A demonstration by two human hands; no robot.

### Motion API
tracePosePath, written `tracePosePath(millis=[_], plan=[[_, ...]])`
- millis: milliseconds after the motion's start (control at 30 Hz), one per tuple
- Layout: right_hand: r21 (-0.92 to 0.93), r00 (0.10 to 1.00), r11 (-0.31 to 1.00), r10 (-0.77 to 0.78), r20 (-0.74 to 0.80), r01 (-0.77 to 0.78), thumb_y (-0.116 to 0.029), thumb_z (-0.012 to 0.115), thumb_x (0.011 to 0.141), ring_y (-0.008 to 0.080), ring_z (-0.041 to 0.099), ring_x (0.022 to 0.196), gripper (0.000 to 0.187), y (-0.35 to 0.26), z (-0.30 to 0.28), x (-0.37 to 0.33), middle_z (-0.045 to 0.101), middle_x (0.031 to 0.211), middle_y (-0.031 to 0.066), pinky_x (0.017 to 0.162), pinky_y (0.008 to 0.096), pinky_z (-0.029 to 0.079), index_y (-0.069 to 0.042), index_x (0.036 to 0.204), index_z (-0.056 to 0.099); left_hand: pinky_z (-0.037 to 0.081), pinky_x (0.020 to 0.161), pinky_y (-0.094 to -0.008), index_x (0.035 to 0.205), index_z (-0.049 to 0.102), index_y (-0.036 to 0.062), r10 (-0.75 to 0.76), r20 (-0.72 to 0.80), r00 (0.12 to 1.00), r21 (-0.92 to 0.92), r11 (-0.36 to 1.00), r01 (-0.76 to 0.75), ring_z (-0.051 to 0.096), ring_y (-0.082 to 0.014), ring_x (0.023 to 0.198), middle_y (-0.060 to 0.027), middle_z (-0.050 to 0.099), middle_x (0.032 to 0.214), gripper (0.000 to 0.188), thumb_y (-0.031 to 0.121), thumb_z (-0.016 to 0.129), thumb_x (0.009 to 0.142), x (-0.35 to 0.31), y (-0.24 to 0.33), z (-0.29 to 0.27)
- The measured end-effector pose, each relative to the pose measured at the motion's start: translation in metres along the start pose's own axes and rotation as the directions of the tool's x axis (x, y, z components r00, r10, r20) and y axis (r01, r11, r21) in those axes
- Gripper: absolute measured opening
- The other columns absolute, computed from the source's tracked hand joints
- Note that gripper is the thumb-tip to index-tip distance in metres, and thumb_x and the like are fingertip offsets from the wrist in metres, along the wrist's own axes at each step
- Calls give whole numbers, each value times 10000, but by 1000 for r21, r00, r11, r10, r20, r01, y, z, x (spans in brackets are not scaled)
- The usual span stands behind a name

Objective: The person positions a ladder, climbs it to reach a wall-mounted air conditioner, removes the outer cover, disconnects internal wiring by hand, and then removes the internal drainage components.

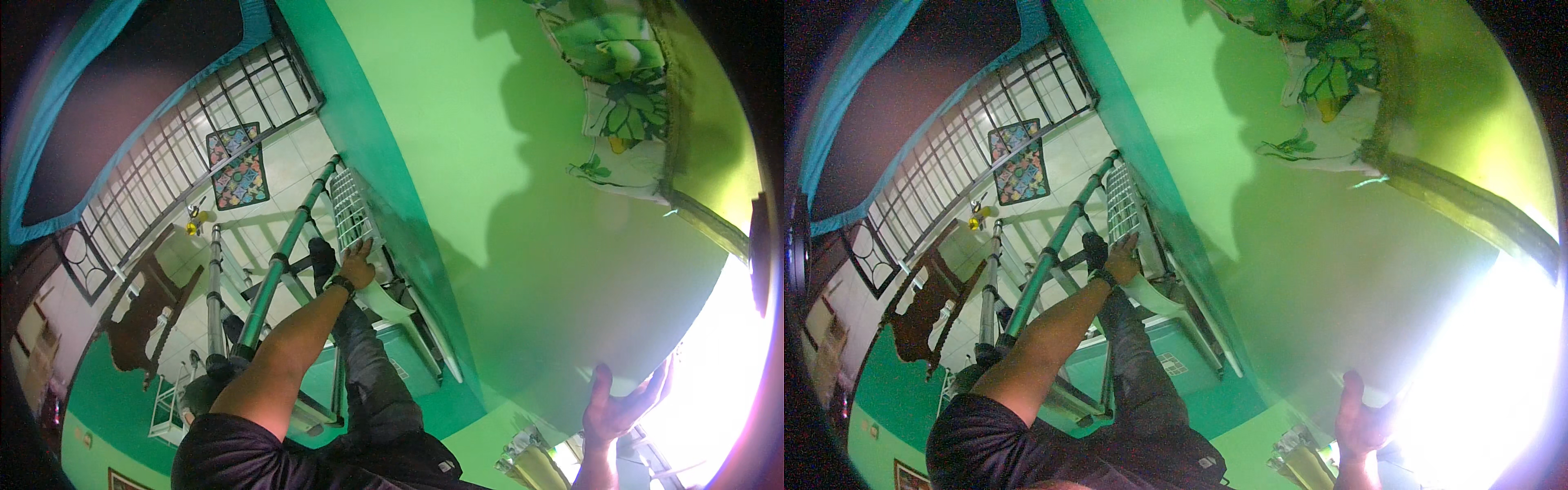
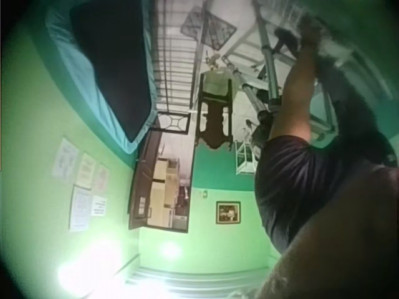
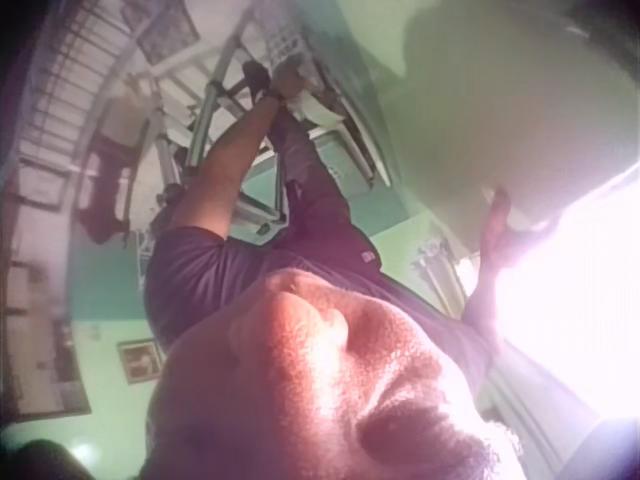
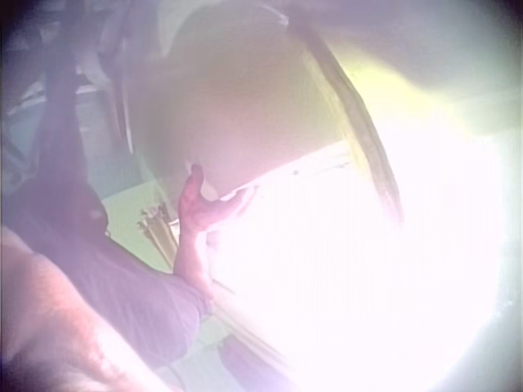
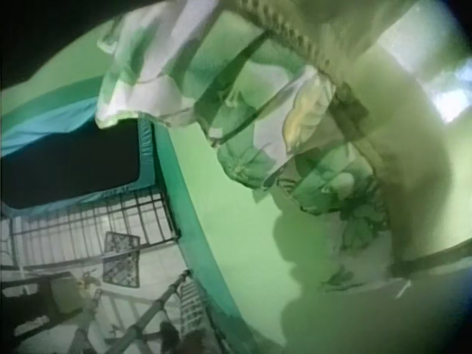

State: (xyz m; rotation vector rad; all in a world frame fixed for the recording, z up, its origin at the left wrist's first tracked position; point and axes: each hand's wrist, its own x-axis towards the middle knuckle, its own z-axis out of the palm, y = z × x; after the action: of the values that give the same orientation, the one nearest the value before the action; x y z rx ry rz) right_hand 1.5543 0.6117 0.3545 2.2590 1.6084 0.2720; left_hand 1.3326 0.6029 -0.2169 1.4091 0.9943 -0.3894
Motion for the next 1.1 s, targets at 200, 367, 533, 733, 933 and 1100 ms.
tracePosePath(millis=[200, 367, 533, 733, 933, 1100], plan=[[23, 1000, 999, -29, -12, 29, -262, 785, 851, 424, 382, 1367, 824, -4, 5, 5, 376, 1466, 248, 1080, 590, 381, 15, 1481, 331, 110, 1270, -487, 1625, 120, 109, 5, 60, 998, 175, 984, -15, 223, -326, 1530, -200, 189, 1663, 779, 208, 484, 943, 63, -75, 15], [10, 1000, 1000, -22, -18, 22, -240, 826, 787, 422, 426, 1330, 825, -7, 6, 6, 424, 1435, 237, 1052, 578, 403, 6, 1443, 390, 228, 1250, -486, 1611, 224, 149, -22, 19, 1000, -26, 999, 23, 242, -338, 1524, -168, 233, 1658, 778, 167, 531, 896, 91, -100, -10], [26, 999, 1000, -8, -45, 9, -219, 867, 723, 420, 469, 1293, 828, -11, 9, 4, 472, 1403, 226, 1024, 566, 426, -2, 1404, 449, 305, 1214, -511, 1615, 219, 195, -68, -65, 996, -83, 995, 62, 292, -365, 1499, -140, 243, 1658, 790, 206, 567, 905, 128, -100, -17], [183, 992, 981, -46, -120, 68, -193, 917, 646, 418, 522, 1249, 835, -12, 8, 11, 529, 1366, 212, 990, 552, 453, -12, 1358, 521, 261, 1206, -567, 1621, 119, 113, -237, -121, 964, 170, 952, 256, 266, -395, 1504, -160, 165, 1675, 787, 451, 469, 1003, 76, -113, 3], [381, 932, 871, -199, -301, 309, -237, 909, 638, 381, 516, 1276, 832, -5, -11, 28, 495, 1406, 185, 1015, 544, 435, -82, 1378, 562, 368, 1159, -491, 1515, 374, -14, -71, -110, 991, 70, 994, 79, 414, -404, 1419, -255, 405, 1546, 672, 321, 558, 962, -28, 4, -64], [472, 914, 795, -248, -322, 382, -287, 751, 852, 318, 454, 1348, 698, -2, -35, 37, 477, 1436, 140, 1067, 542, 427, -102, 1470, 483, 472, 1030, -466, 1327, 589, -3, 440, -418, 795, 325, 889, -321, 583, -415, 1226, -238, 615, 1320, 427, 214, 603, 959, -44, -15, -124]])
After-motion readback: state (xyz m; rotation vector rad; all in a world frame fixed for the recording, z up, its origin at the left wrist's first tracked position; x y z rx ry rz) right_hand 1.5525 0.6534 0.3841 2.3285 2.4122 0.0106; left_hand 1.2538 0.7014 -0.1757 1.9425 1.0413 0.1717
